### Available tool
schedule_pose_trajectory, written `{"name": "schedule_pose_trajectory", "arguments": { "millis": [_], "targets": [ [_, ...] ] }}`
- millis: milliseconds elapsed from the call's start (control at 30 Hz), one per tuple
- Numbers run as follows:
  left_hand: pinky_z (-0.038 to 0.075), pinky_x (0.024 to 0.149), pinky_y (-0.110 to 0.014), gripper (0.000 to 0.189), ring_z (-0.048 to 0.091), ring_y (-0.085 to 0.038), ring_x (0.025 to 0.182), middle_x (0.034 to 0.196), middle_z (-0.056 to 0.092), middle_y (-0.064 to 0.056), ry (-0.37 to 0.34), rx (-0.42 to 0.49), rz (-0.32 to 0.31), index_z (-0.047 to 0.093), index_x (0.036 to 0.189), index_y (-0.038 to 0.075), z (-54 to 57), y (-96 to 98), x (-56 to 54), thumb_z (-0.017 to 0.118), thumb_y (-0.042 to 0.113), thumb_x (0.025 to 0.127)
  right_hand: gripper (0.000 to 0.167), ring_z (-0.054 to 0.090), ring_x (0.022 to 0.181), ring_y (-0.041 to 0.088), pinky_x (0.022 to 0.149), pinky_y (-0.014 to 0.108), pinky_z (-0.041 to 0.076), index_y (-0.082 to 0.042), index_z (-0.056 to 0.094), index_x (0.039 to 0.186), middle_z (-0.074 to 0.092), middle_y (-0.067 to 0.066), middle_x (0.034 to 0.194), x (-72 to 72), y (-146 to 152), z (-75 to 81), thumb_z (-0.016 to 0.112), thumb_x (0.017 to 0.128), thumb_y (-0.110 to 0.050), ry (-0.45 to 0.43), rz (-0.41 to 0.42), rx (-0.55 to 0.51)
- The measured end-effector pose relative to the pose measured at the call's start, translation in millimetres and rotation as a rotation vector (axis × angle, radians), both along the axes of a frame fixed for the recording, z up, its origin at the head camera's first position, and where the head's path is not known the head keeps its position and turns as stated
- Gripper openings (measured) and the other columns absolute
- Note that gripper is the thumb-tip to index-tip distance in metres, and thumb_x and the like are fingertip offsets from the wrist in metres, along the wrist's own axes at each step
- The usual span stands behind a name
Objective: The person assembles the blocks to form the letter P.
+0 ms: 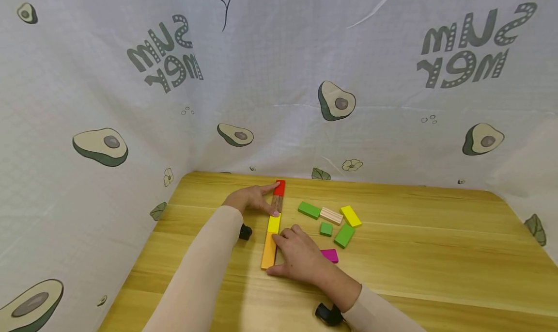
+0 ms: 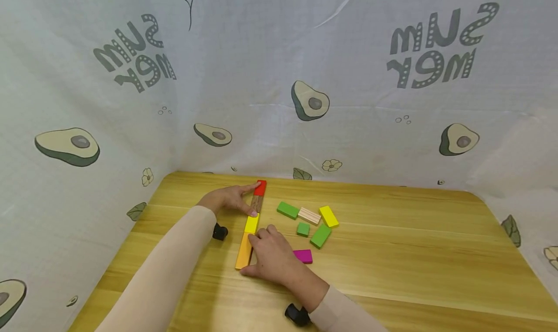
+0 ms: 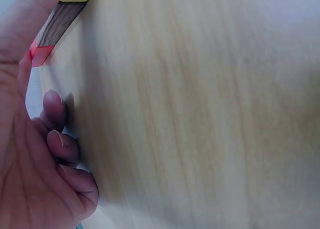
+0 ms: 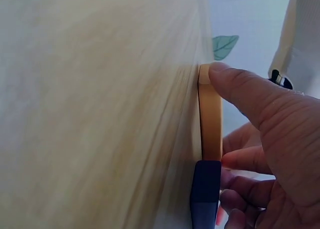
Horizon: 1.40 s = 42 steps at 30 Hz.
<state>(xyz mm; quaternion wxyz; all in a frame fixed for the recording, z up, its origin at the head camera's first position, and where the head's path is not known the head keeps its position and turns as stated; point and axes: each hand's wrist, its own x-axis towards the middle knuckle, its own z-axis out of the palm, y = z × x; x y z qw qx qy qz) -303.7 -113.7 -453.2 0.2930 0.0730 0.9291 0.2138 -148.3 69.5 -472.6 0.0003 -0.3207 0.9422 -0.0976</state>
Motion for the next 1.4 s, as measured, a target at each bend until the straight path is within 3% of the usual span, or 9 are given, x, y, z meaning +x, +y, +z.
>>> {"name": "schedule_pose_trajectory", "arguments": {
  "millis": [600, 767, 933, 1033, 1200, 1400],
  "targets": [
    [0.030, 0.121, -0.063, 0.106, 0.031, -0.037, 0.154, 0.169, 0.029, -0.006, 0.015, -0.006, -0.014, 0.021, 0.157, 0.056, 3.7, 0.7, 2.6, 0.083, 0.067, 0.071, 0.082, 0.055, 0.113, 0.024, 0.100, 0.038, 0.050, -0.007, 0.066, 0.135, 0.067, 0.009, 0.127, -1.5, 1, -0.4, 0.081, 0.077, -0.063, -0.043, -0.025, -0.033],
    [0.030, 0.121, -0.063, 0.106, 0.030, -0.036, 0.154, 0.170, 0.028, -0.006, 0.013, -0.003, -0.015, 0.021, 0.157, 0.057, 4.1, 0.1, 3.4, 0.083, 0.067, 0.072, 0.086, 0.053, 0.111, 0.022, 0.097, 0.038, 0.052, -0.009, 0.063, 0.138, 0.066, 0.007, 0.126, 0.3, 6, 1.3, 0.081, 0.076, -0.065, -0.083, -0.037, -0.088],
    [0.028, 0.122, -0.064, 0.106, 0.029, -0.038, 0.155, 0.170, 0.028, -0.006, 0.006, 0.013, -0.017, 0.020, 0.157, 0.056, 2.8, 0.6, 2.4, 0.083, 0.066, 0.072, 0.088, 0.050, 0.108, 0.021, 0.089, 0.038, 0.052, -0.012, 0.062, 0.141, 0.064, 0.006, 0.123, 1.0, 21, 5.8, 0.084, 0.073, -0.063, -0.113, -0.147, -0.159],
    [0.026, 0.122, -0.065, 0.107, 0.028, -0.038, 0.155, 0.170, 0.027, -0.006, 0.000, 0.025, -0.016, 0.020, 0.157, 0.056, 1.6, 1.2, 1.1, 0.084, 0.065, 0.072, 0.089, 0.051, 0.109, 0.024, 0.089, 0.040, 0.052, -0.013, 0.062, 0.140, 0.062, 0.008, 0.125, 0.7, 30, 7.1, 0.087, 0.071, -0.062, -0.108, -0.231, -0.146],
    [0.025, 0.123, -0.065, 0.108, 0.027, -0.037, 0.155, 0.170, 0.027, -0.005, -0.008, 0.023, -0.009, 0.020, 0.156, 0.058, -0.2, 1.9, -1.7, 0.085, 0.065, 0.071, 0.076, 0.050, 0.100, 0.023, 0.086, 0.038, 0.048, -0.009, 0.069, 0.126, 0.065, 0.008, 0.115, 1.2, 40, 5.0, 0.088, 0.071, -0.058, -0.087, -0.273, -0.112],
    [0.025, 0.123, -0.064, 0.108, 0.027, -0.037, 0.156, 0.170, 0.027, -0.004, -0.023, 0.018, 0.002, 0.020, 0.156, 0.059, -1.6, 2.5, -2.0, 0.085, 0.064, 0.070, 0.064, 0.051, 0.095, 0.018, 0.085, 0.036, 0.048, -0.009, 0.072, 0.113, 0.068, 0.003, 0.105, 6.7, 41, 9.0, 0.089, 0.071, -0.055, -0.089, -0.216, -0.108]
  ]
}}
